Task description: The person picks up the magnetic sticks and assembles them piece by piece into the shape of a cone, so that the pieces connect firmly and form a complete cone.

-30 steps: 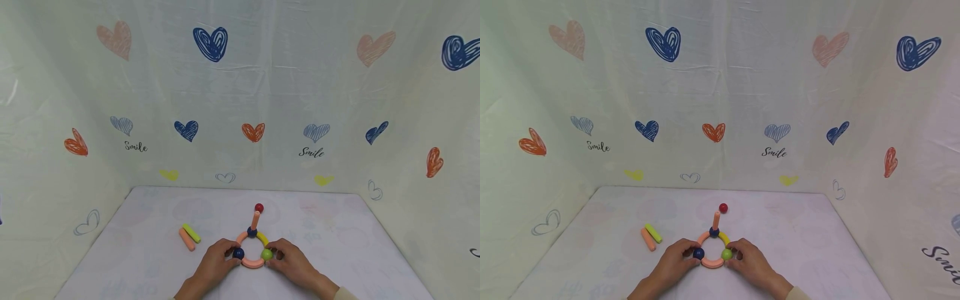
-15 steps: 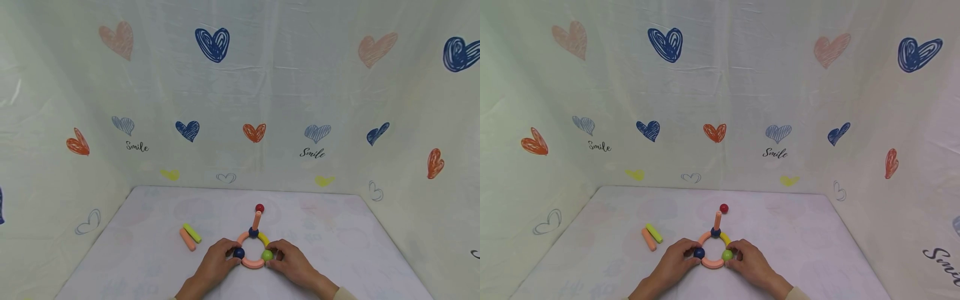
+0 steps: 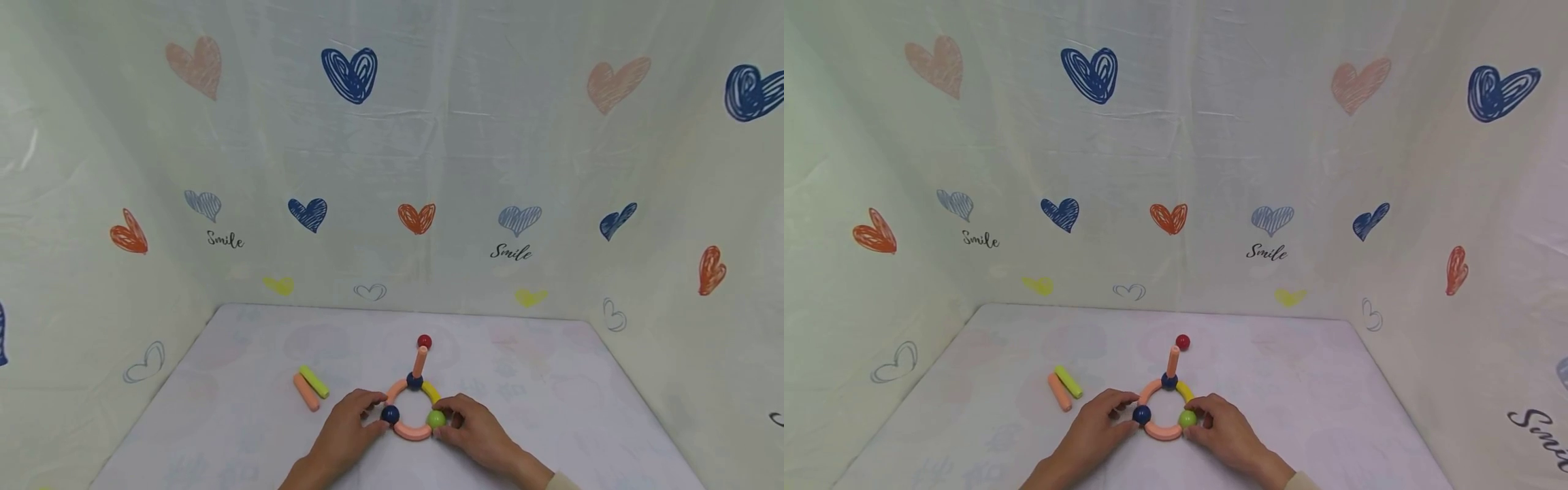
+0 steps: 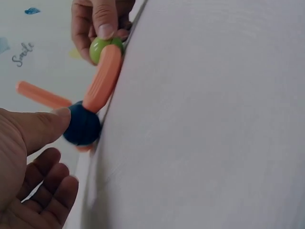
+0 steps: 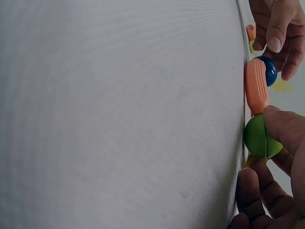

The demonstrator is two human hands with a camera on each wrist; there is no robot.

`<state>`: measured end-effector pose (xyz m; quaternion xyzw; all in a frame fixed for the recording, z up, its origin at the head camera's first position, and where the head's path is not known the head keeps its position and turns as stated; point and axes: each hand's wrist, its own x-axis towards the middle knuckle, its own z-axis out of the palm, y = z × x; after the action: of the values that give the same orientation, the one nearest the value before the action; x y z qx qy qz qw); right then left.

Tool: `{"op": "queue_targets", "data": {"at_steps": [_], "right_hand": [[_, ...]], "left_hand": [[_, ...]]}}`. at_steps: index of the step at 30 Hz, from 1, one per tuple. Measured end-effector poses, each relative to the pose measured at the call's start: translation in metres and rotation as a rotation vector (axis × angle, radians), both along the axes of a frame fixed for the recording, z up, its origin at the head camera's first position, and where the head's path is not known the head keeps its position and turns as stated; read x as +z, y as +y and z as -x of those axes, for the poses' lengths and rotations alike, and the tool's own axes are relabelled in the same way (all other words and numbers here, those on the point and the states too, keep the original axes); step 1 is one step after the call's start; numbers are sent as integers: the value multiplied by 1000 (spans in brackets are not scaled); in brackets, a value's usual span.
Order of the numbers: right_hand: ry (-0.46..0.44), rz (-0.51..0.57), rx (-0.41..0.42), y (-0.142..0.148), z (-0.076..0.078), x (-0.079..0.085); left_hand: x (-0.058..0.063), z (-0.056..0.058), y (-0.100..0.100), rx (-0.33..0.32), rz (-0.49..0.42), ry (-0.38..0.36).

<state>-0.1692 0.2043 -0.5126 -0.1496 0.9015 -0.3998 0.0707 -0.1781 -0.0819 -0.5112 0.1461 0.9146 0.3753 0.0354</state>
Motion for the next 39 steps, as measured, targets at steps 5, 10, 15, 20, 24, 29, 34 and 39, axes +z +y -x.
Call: {"op": "queue_targets", "data": {"at_steps": [5,10,15,20,24,29,34,39], "right_hand": [[6,-2,-1,0,0,0],[-6,-14,-12,-1,0,1],[-7,-22,-15,-1,0,1],[1,-27,-11,-1,1,0],[0,-22,-5,-1,1,-1],[1,-27,-4,0,2,-1],[-4,-31,-3,1,2,-2],[-6,-20,-1,0,2,-1]], "left_hand": [[10,0,-23,110,-12,56],[18,5,-61,250,-104,115],[18,14,-97,323,-89,98],[11,21,-113,346,-44,19],[5,25,-116,366,-22,-1],[-1,29,-116,377,11,-19],[-3,30,-115,389,41,-41],[-4,29,-115,391,53,-44]]}}
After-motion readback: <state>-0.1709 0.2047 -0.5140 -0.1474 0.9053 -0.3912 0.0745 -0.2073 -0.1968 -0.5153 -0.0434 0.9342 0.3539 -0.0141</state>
